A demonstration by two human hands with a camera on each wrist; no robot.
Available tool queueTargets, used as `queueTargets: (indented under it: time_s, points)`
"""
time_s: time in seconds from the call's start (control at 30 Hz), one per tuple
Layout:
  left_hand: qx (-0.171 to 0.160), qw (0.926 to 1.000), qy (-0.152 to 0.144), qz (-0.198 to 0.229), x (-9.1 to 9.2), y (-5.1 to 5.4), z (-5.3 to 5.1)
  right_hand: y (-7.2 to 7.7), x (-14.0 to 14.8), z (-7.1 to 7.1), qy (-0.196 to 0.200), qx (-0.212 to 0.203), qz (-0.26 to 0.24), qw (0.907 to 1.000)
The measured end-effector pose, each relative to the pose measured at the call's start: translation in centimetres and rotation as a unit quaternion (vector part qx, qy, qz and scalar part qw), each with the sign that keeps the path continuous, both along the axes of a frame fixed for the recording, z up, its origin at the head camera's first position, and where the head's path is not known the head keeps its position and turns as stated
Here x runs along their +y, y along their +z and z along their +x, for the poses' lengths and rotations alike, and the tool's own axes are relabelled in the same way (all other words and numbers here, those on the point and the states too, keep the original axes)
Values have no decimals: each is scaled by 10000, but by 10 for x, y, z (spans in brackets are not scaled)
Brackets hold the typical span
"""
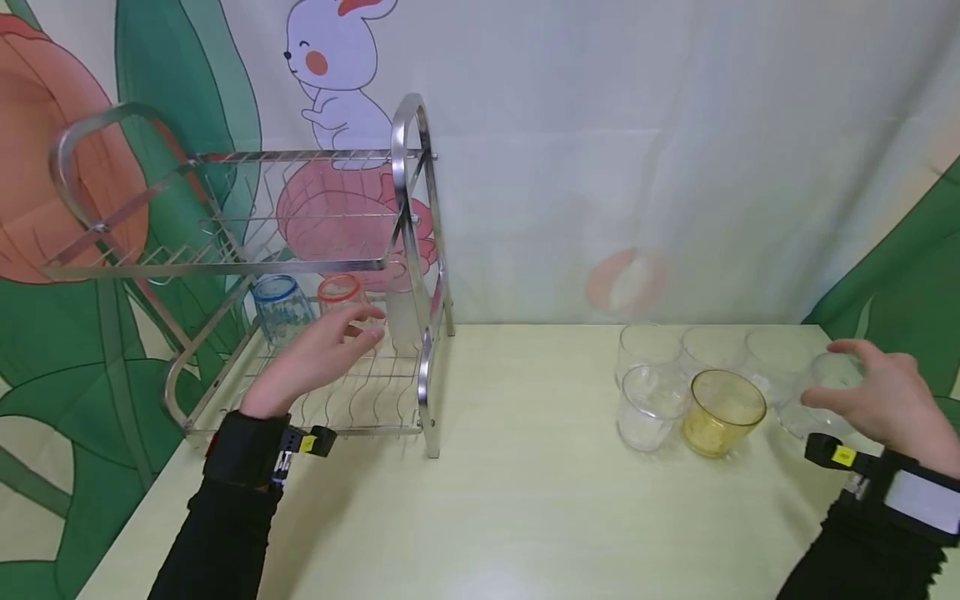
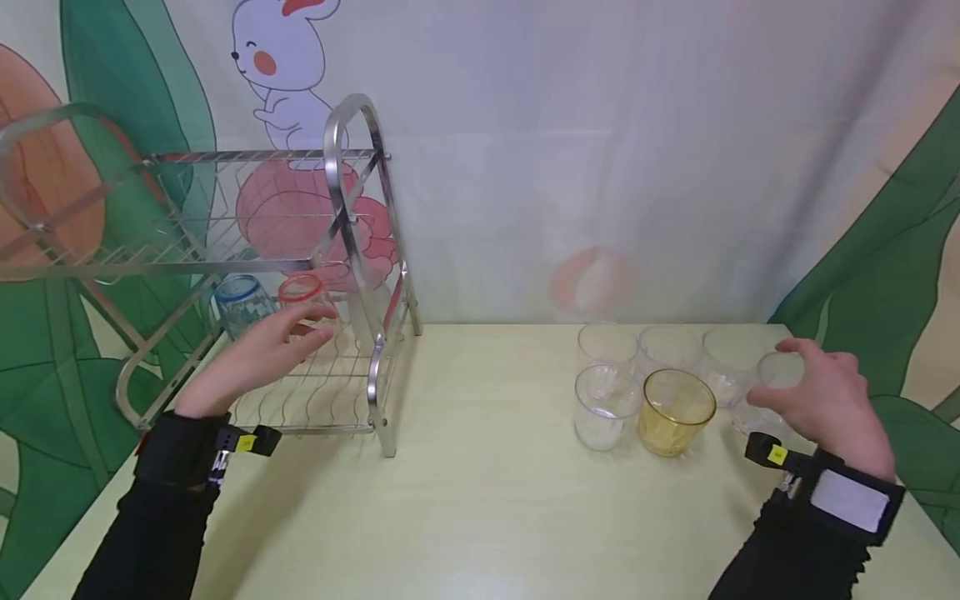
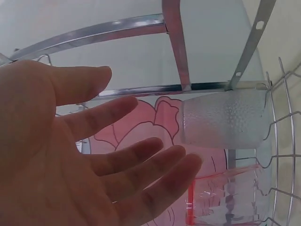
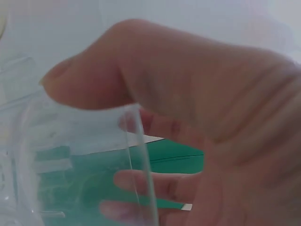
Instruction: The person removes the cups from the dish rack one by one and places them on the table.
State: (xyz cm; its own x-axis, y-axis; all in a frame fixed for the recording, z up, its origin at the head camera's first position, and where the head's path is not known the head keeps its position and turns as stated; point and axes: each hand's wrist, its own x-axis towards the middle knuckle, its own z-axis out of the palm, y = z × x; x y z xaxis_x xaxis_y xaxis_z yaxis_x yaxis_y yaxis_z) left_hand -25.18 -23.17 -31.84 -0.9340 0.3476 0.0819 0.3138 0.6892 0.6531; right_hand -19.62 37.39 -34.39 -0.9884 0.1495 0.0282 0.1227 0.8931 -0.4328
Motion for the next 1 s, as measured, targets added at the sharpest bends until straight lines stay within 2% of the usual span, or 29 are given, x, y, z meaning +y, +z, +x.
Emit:
queueTargets:
  time_s: [0.13, 0.33, 0.47, 0.6, 0.67, 0.73, 0.9, 1.0]
  points:
    - [111, 9996, 0, -241, 2, -1, -13, -5, 1, -3, 141, -326, 30, 9994]
    - [556, 9946, 53, -874, 8, -1, -36, -5, 1, -7, 364, -813, 47, 9960]
    - [738, 9921, 171, -1000, 13, -2, -45, -8, -1, -7, 398, -993, -8, 9943]
    - [1096, 9869, 87, -1178, 17, -1, -56, -9, -3, -8, 408, -1082, -44, 9933]
    - [1126, 9844, 89, -1347, 20, 0, -62, -9, -5, -9, 440, -1077, -41, 9932]
    - [1004, 9829, 157, -1535, 24, 1, -67, -9, -7, -10, 436, -1094, -72, 9930]
    - [461, 9825, 304, -1780, 37, 5, -78, -12, -7, -10, 390, -1253, -124, 9913]
    - [-98, 9811, 572, -1846, 40, 5, -80, -15, -7, -15, 423, -1290, -114, 9907]
